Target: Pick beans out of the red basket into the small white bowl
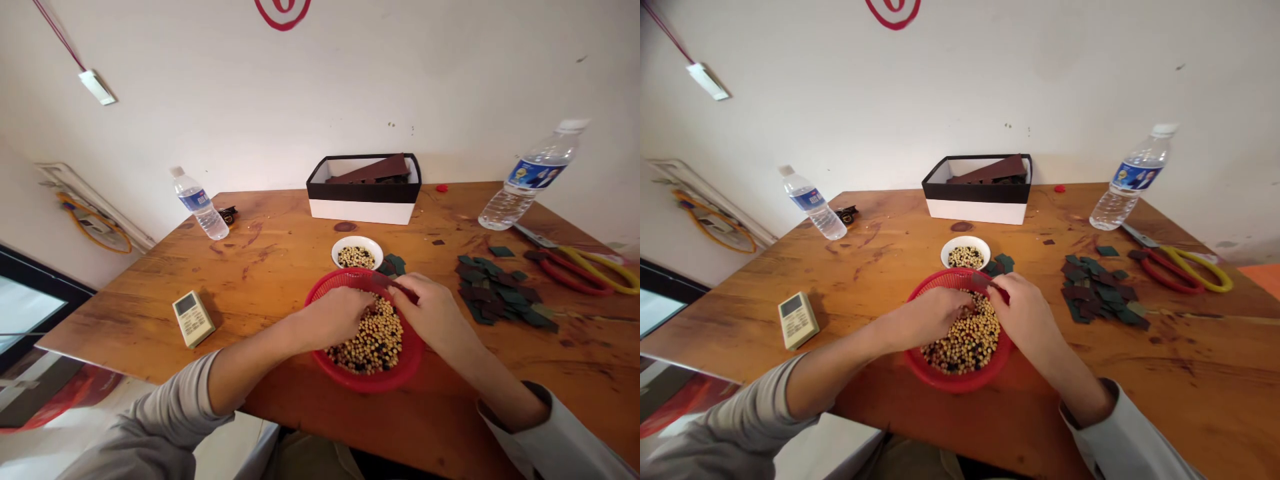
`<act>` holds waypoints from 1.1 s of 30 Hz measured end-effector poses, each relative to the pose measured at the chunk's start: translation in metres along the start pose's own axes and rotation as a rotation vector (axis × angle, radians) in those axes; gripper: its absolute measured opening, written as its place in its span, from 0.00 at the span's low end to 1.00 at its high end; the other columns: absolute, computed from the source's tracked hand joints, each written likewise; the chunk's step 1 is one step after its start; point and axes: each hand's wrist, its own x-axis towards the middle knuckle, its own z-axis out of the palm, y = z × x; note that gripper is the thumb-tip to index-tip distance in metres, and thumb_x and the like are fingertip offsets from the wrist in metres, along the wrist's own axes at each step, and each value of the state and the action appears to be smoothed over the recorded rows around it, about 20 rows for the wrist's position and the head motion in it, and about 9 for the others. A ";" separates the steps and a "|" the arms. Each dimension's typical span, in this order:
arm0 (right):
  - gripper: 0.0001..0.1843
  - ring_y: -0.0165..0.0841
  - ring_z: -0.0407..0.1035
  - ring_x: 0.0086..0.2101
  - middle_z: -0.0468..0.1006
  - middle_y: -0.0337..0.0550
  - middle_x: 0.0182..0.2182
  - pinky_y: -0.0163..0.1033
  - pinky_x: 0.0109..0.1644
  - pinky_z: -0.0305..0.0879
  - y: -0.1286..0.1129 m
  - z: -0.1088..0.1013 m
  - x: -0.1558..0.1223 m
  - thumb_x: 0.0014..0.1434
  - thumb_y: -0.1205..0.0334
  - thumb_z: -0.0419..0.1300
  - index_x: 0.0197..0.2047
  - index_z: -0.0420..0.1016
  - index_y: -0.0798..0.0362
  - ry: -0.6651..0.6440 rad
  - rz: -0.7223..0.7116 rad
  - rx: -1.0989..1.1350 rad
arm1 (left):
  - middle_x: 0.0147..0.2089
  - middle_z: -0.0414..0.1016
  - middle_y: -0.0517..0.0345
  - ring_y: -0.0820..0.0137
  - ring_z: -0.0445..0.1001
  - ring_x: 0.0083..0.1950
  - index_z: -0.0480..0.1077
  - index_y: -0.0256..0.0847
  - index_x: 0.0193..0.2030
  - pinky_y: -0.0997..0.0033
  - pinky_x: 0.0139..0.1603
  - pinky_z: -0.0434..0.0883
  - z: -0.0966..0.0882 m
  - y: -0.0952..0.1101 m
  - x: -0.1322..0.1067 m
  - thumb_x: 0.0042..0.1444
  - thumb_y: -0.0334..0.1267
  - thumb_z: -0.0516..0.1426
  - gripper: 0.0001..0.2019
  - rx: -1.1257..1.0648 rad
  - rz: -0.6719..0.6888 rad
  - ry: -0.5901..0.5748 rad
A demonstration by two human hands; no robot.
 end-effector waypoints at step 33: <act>0.11 0.35 0.73 0.32 0.80 0.41 0.31 0.38 0.36 0.66 0.002 -0.016 0.002 0.55 0.59 0.52 0.32 0.75 0.49 -0.098 0.005 0.116 | 0.48 0.72 0.50 0.67 0.69 0.52 0.70 0.39 0.43 0.61 0.56 0.67 -0.002 -0.023 -0.026 0.61 0.34 0.51 0.08 -0.176 0.014 0.549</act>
